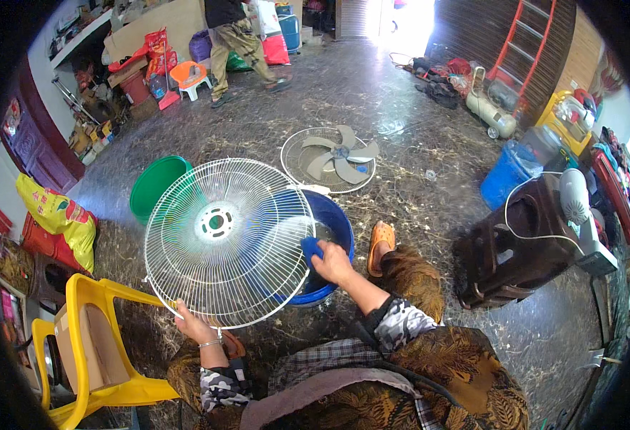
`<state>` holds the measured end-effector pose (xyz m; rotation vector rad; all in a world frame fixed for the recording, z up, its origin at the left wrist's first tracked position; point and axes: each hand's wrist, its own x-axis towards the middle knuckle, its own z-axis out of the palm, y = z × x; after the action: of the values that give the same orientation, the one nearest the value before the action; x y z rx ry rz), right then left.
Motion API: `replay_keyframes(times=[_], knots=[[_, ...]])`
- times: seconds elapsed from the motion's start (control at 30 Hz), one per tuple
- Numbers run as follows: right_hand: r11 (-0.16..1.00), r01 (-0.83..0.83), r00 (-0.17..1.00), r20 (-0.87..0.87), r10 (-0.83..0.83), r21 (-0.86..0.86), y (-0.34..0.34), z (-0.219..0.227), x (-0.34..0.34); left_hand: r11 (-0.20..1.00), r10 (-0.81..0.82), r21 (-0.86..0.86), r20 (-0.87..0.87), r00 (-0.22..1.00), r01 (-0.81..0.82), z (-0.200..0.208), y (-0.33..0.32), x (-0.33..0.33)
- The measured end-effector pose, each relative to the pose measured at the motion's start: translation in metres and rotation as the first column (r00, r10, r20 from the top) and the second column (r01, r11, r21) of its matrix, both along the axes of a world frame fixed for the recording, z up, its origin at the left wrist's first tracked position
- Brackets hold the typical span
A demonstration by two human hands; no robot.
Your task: The person cleans a disassembled fan grille with a blue cloth dipped in a bucket of water.
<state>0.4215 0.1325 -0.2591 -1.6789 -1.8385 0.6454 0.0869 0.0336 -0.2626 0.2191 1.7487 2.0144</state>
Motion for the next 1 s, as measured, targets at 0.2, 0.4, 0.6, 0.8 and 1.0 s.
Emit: replay_keyframes(times=[0.2, 0.4, 0.6, 0.8, 1.0], knots=[[0.966, -0.224, 0.973, 0.021, 0.229, -0.131, -0.013, 0.024, 0.007, 0.998, 0.014, -0.062, -0.077, 0.997, -0.019, 0.019, 0.003, -0.003], [0.955, 0.136, 0.894, -0.383, -0.233, -0.264, 0.056, 0.001, 0.024, 0.99, -0.111, 0.087, -0.004, 0.994, 0.111, 0.043, 0.019, -0.031], [0.866, -0.065, 0.685, -0.653, -0.323, -0.497, 0.131, -0.047, 0.008, 0.966, -0.254, 0.048, 0.032, 0.967, 0.253, 0.043, 0.034, -0.051], [0.854, -0.188, 0.265, -0.862, -0.432, -0.486, 0.108, -0.075, -0.008, 0.912, -0.409, 0.015, -0.004, 0.913, 0.409, 0.034, 0.053, -0.067], [0.853, -0.04, 0.393, -0.793, -0.465, -0.52, 0.089, -0.05, -0.016, 0.75, -0.637, -0.222, 0.011, 0.771, 0.623, 0.039, 0.081, -0.105]])
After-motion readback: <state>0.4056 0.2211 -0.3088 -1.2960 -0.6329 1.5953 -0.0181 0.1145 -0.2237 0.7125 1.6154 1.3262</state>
